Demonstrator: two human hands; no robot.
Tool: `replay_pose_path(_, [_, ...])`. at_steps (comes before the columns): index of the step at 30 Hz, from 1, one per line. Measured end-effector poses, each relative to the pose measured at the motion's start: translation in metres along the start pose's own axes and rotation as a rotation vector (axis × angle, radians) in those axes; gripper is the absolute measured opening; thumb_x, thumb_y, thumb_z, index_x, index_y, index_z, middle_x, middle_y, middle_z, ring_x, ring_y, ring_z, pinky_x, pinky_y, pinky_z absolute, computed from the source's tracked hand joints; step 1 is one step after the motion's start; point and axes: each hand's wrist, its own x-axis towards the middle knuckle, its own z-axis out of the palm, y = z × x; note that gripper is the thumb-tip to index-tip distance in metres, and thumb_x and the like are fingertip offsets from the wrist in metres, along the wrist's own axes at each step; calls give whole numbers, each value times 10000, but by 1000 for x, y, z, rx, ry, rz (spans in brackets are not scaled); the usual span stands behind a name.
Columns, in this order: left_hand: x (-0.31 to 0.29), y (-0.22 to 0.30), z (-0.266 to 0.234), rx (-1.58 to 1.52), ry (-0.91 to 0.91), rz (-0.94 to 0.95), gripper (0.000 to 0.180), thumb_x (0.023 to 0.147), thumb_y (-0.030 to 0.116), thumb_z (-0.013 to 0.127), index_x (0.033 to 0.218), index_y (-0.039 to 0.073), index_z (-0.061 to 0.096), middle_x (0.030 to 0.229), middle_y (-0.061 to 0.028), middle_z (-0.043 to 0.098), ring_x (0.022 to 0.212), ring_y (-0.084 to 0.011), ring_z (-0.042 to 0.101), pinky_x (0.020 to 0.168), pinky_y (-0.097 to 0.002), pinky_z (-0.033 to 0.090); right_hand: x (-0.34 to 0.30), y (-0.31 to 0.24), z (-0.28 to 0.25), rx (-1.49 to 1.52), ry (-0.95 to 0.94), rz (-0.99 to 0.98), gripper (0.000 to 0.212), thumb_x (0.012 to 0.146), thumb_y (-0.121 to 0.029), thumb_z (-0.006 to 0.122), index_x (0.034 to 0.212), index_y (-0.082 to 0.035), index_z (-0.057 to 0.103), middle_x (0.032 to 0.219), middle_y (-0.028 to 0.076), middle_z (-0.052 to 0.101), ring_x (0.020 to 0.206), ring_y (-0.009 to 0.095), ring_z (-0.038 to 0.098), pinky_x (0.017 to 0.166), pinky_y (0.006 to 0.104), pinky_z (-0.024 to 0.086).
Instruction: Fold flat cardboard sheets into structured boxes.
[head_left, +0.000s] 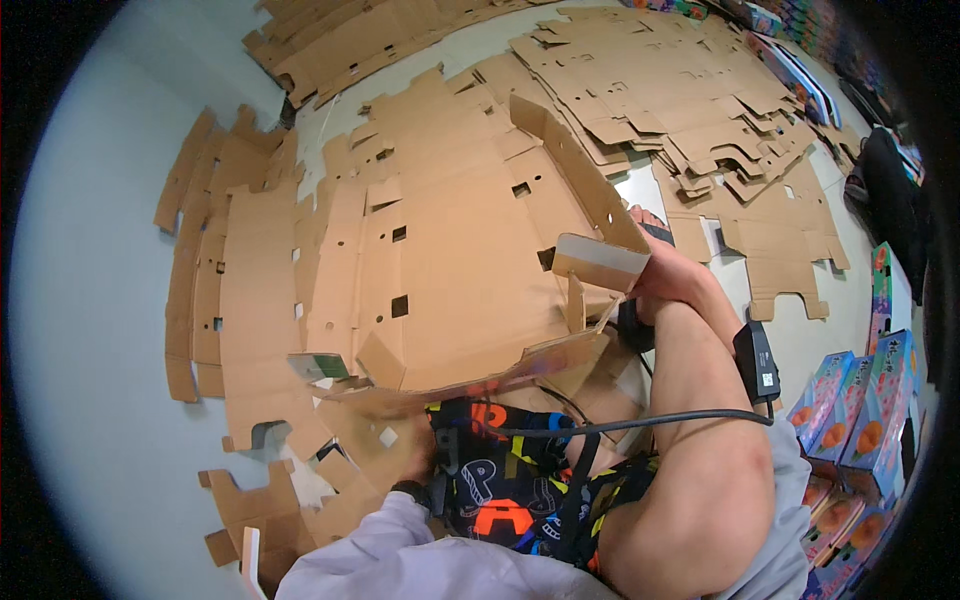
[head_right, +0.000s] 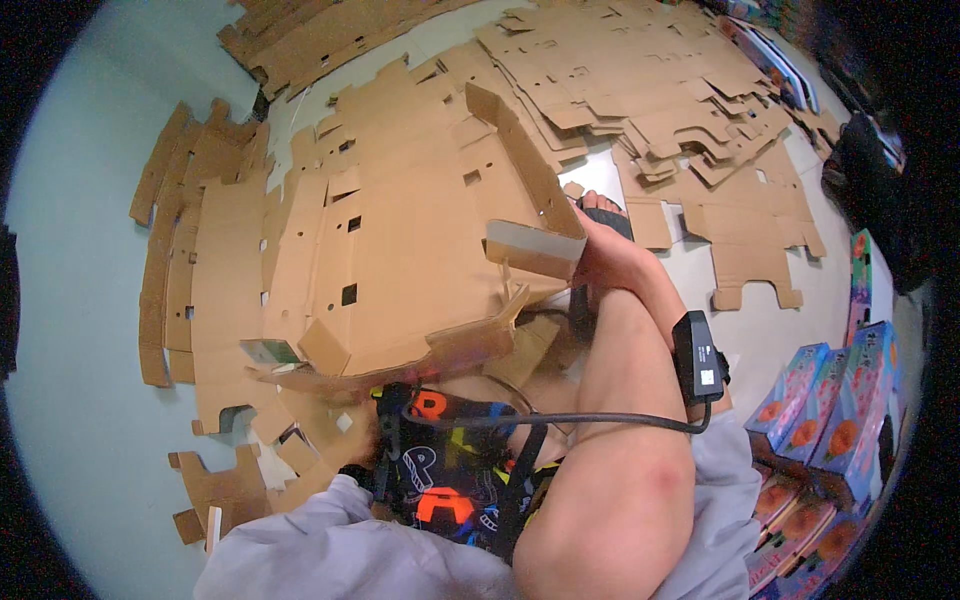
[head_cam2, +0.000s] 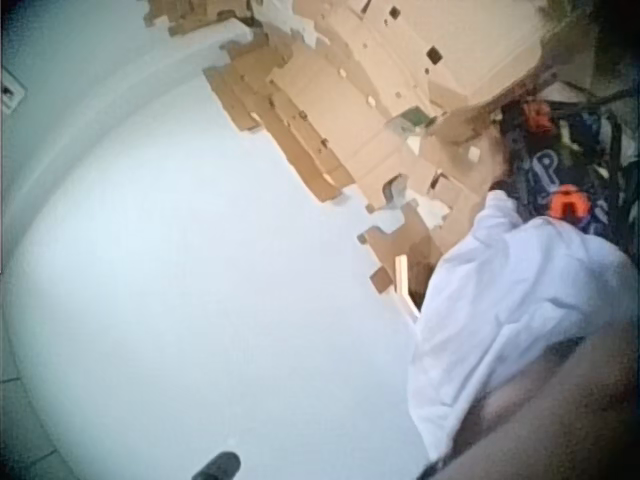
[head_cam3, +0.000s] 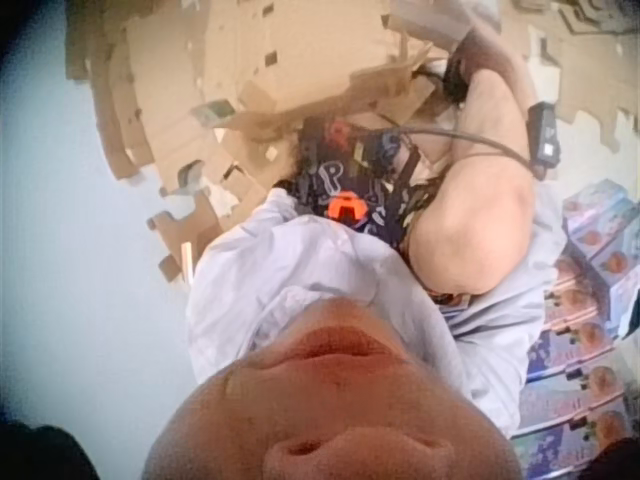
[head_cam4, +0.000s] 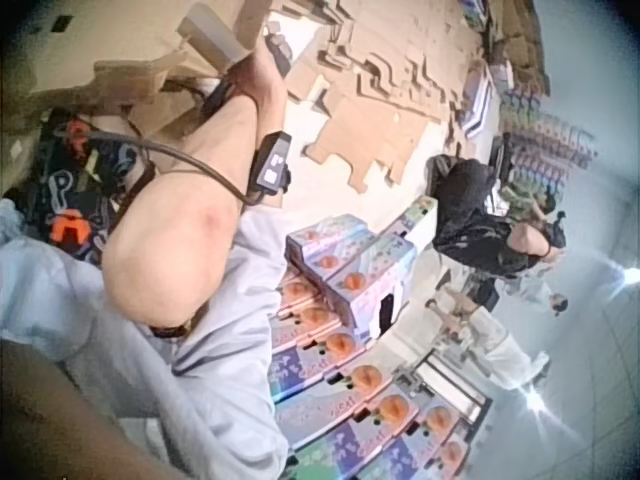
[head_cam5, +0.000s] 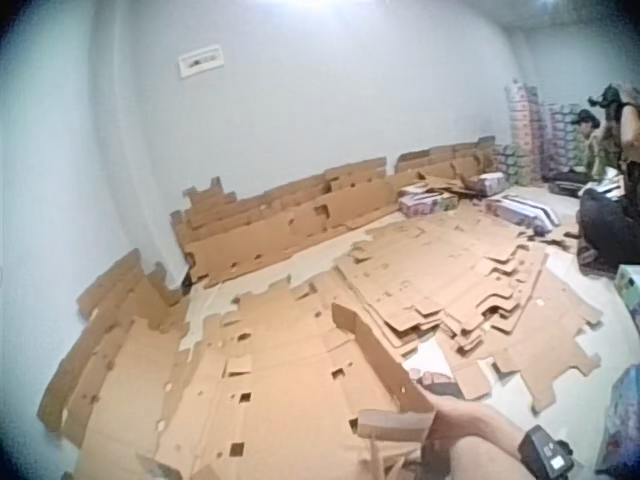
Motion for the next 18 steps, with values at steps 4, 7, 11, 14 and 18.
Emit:
replay_pose_path(4, [-2,-3,-5,-3,8,-4,481,920,440,529,1127,6,539,968,-85,613,834,-192,560,746,-283,464,-16,-40,0,-117,-60,38,577,888,-591,452,1128,-65,450,1084,101,446,1047,241,447,937,350,397])
replay_pose_path(7, [-1,-2,-6,0,7,-3,479,919,436,533,1132,7,537,971,-86,612,836,-193,558,746,-284,463,-43,-90,7,720,-143,378,562,884,-587,467,1108,-72,454,1063,93,434,1033,236,439,921,351,405])
replay_pose_path(11, [2,-1,-3,9,-5,-9,476,917,430,537,1139,9,534,976,-86,611,838,-194,556,746,-286,462,-23,-50,-1,99,-31,56,533,907,-565,439,1095,-67,453,1044,95,436,1026,236,435,924,353,391])
replay_pose_path(14, [1,-3,-6,13,0,-18,475,916,426,541,1145,10,532,979,-87,611,840,-195,554,745,-287,461,-17,-34,2,113,-2,13,519,919,-552,413,1091,-64,454,1051,110,444,1030,243,437,918,355,384])
replay_pose_path(18, [2,-5,-7,14,-2,-22,473,915,421,545,1152,12,529,983,-87,610,842,-196,552,745,-288,461,-16,-34,2,-35,37,-22,519,919,-546,403,1071,-53,462,1068,126,455,1037,261,439,918,360,382])
